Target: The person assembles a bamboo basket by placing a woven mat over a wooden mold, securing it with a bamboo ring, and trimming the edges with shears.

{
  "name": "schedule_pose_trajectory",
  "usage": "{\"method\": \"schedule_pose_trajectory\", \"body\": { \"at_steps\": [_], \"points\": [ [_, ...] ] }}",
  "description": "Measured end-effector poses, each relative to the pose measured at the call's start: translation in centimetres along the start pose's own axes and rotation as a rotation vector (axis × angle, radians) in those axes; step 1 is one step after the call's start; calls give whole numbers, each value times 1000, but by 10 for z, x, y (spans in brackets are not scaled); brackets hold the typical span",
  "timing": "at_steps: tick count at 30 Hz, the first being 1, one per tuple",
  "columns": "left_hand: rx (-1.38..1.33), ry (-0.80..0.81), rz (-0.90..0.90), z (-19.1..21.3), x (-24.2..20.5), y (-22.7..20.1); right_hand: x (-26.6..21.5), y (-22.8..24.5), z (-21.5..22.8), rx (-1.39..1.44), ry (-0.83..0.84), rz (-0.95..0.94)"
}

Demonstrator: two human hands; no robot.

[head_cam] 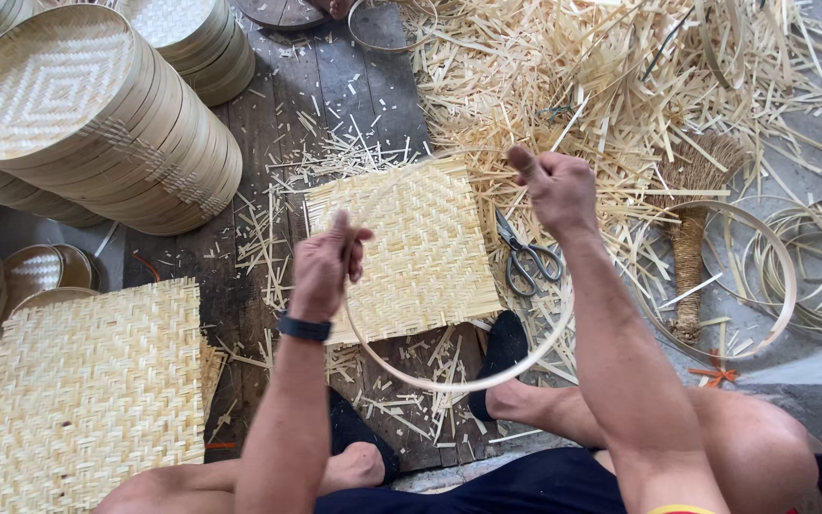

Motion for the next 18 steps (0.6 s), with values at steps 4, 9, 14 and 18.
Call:
{"method": "schedule_pose_trajectory", "body": {
  "at_steps": [4, 9, 14, 18],
  "points": [
    [-213, -103, 52, 43, 2, -24, -11, -12, 16, 705, 179, -304],
    [-431, -299, 133, 13, -8, 22, -34, -28, -31, 1207, 237, -398],
    [-688, -305, -32, 30, 3, 40, -53, -23, -50, 1231, 253, -503],
    [-666, -370, 54, 48, 4, 35, -52, -23, -33, 1133, 193, -451]
  ]
}}
Point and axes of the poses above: each hand's wrist, its own x-axis towards the middle knuckle, its own z-axis out of the back of the hand, y = z × x, the point moved 3 cm from there along x, towards the middle knuckle, and after that the axes turned 9 degrees about -z, right-handed, at the moved point
